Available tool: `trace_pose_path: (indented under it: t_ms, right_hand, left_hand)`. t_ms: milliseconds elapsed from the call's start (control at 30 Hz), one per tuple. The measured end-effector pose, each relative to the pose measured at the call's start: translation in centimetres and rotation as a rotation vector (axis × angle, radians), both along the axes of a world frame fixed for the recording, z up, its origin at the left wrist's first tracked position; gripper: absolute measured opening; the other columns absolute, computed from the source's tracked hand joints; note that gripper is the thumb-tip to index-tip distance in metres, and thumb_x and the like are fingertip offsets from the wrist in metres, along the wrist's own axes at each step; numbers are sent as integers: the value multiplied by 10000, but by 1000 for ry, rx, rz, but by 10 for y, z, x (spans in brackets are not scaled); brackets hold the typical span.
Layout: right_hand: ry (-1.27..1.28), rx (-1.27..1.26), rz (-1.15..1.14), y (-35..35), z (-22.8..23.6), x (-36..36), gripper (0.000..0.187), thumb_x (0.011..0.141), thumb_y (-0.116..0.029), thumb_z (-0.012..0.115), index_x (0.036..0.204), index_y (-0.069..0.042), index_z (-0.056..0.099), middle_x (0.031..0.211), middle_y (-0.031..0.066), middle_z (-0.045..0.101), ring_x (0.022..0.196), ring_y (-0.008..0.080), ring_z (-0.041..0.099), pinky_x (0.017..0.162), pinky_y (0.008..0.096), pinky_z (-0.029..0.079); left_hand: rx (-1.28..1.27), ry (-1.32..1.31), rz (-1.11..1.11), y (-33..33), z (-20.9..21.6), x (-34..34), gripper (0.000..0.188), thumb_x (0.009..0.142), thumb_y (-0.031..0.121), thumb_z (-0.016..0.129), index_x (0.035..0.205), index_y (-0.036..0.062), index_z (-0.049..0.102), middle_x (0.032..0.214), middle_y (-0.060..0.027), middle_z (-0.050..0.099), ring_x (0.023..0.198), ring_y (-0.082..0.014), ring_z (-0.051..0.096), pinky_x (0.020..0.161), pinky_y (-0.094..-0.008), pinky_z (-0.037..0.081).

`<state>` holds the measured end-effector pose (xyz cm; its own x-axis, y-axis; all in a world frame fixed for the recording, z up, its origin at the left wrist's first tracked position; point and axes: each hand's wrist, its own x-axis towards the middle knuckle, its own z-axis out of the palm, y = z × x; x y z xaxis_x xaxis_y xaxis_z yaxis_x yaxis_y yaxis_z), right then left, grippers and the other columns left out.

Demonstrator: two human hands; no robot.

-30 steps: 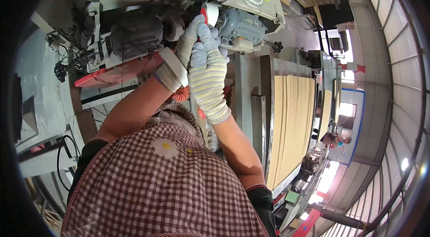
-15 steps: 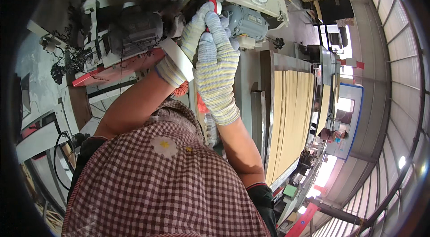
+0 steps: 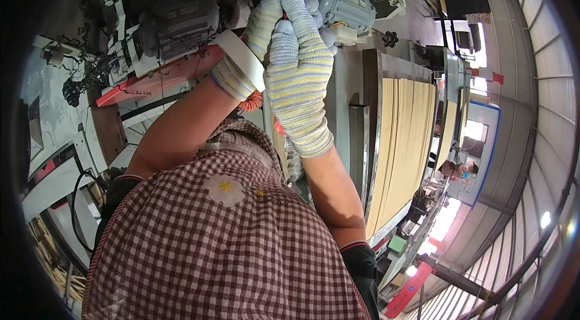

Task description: Operating machinery and arranging wood veneer slats on a panel assembly line.

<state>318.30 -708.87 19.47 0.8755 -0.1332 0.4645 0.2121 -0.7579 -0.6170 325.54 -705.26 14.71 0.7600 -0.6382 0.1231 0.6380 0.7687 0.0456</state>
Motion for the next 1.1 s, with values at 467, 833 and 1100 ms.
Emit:
trace_pose_path:
  t_ms: [467,833,1100]
  right_hand:
    - [34,1,-57,6,-2,-4,352,917,-62,492,1258,-13,561,995,16,609,723,58,428,695,205,398]
    - [-32,-56,-31,11,-19,-3,353,914,-46,479,1254,13,553,1044,67,633,887,107,542,828,229,430]
    - [80,233,-17,8,17,-3,307,905,-67,455,1179,12,569,1051,132,608,1024,252,565,915,326,431]
  left_hand:
    - [362,-88,190,-36,-44,22,453,842,559,578,790,124,463,720,-3,452,658,-151,454,682,-362,466]
    - [212,37,29,-9,-36,5,460,842,565,574,820,112,495,722,-23,497,669,-200,508,706,-422,490]
    - [206,-148,-6,-10,-30,6,362,925,446,491,905,87,537,843,-28,552,806,-199,563,786,-375,495]
